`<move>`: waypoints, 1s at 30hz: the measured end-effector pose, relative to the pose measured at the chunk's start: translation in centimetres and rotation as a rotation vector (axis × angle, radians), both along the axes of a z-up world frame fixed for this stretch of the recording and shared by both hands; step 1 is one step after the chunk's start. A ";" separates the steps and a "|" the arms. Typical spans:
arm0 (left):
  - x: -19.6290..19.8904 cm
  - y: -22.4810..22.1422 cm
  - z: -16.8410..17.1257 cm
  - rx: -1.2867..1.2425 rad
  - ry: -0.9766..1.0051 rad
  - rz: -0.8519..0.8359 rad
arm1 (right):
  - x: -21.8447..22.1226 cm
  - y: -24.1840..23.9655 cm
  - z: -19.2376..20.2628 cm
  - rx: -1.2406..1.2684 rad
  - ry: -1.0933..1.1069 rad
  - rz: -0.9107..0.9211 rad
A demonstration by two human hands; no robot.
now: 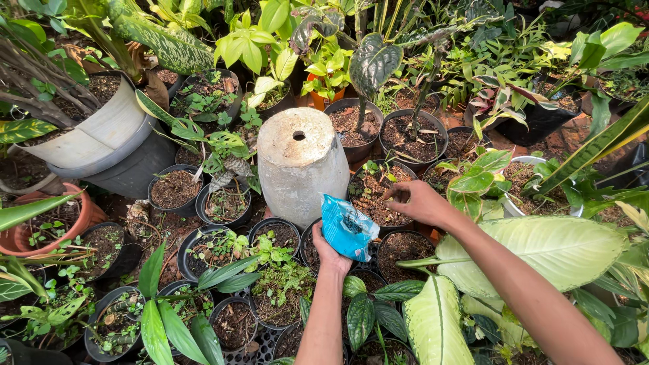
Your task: The person walks through a nursery area and sprinkles granular fertilizer from a blue bag into numerous potted plants. They move from ground-level pots to a raised shelf, applying the granules by hand to each pot's soil surface.
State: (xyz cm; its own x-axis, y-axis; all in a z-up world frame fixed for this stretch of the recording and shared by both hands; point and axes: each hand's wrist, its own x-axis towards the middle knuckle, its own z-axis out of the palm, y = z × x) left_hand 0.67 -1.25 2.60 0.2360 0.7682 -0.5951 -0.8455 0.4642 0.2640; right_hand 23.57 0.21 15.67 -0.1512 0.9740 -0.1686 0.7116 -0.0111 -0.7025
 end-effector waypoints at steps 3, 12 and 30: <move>0.3 0.2 0.0 0.039 -0.008 0.008 | -1.7 -2.1 3.4 -0.084 0.173 0.033; 1.6 -0.4 -0.4 0.030 0.035 -0.046 | -5.9 -4.5 4.0 0.395 -0.316 0.382; 1.2 0.0 -2.0 -0.025 0.095 0.011 | -7.7 -3.9 -2.2 0.482 -0.343 0.303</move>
State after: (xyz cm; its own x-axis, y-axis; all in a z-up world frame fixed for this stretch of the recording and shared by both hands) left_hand 1.83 -1.25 0.57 0.1688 0.7551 -0.6334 -0.8225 0.4621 0.3316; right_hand 15.88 -3.67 13.47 -0.4453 0.8755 0.1875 0.8183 0.4829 -0.3117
